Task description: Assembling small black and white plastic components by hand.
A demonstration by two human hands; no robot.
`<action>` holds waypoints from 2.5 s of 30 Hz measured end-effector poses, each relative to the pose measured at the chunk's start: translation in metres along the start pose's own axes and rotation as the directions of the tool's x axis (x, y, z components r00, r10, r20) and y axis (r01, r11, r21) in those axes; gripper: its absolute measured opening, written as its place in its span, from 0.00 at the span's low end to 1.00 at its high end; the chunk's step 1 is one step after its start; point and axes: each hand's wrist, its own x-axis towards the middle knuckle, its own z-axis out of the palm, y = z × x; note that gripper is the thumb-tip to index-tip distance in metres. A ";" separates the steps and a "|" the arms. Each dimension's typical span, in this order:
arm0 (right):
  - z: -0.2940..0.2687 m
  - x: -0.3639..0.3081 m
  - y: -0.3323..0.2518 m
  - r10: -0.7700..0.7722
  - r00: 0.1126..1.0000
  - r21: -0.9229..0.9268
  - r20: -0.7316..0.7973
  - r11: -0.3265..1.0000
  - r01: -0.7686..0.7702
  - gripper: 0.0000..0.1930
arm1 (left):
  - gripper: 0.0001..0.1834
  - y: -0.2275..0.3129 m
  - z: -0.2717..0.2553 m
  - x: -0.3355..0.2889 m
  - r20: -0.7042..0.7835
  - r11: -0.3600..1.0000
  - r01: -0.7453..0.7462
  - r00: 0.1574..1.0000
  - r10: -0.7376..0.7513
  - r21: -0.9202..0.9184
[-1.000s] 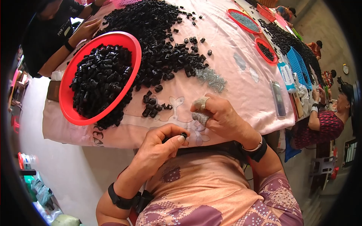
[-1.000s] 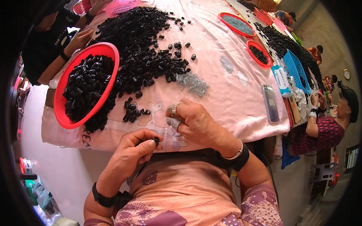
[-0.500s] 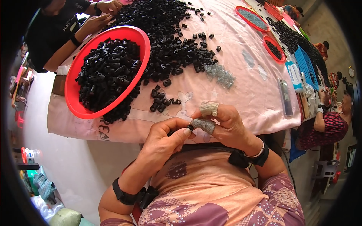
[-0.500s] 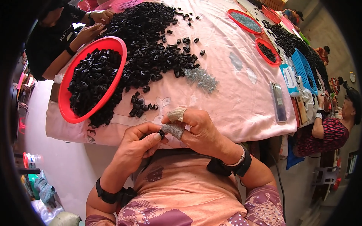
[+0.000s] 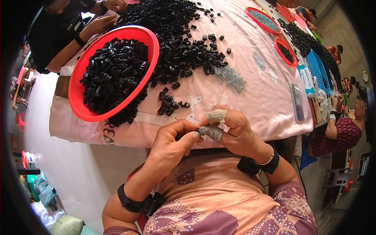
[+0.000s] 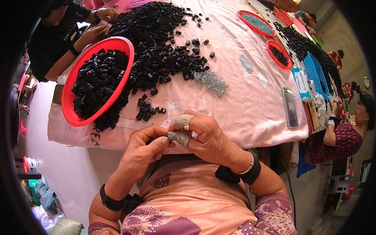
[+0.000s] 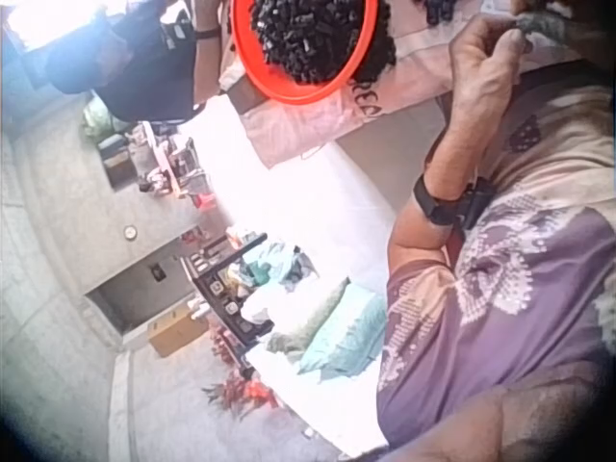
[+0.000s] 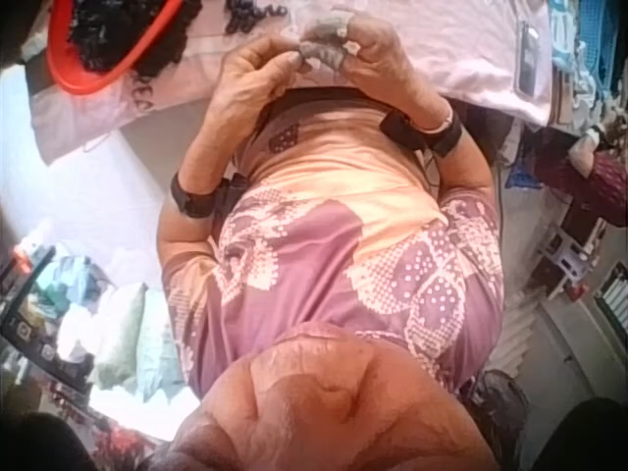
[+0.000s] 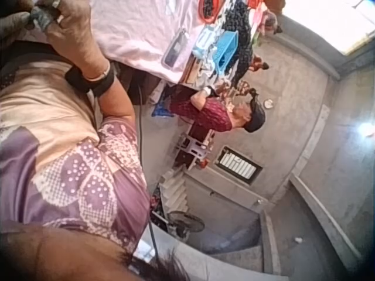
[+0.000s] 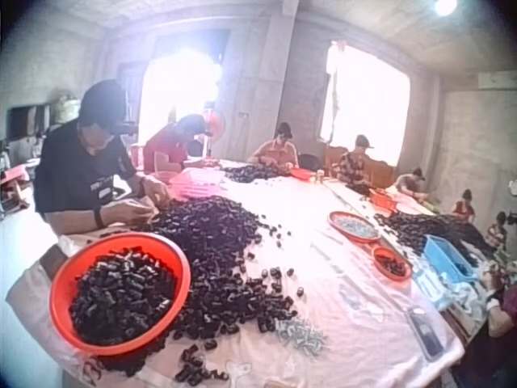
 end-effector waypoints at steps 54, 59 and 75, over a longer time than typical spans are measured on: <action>0.017 0.046 0.025 -0.061 0.991 -0.616 0.119 0.778 0.122 0.10 | 0.09 0.013 0.002 -0.008 0.188 0.996 0.080 0.980 -0.072 -0.034; 0.012 0.040 0.020 -0.020 0.995 -0.630 0.102 0.773 0.080 0.09 | 0.08 0.011 -0.001 -0.006 0.117 0.990 0.066 0.992 -0.052 -0.123; -0.003 -0.004 -0.003 0.363 0.931 0.458 0.037 0.822 -0.339 0.09 | 0.09 0.006 -0.006 0.000 0.004 0.992 0.011 1.000 -0.010 -0.129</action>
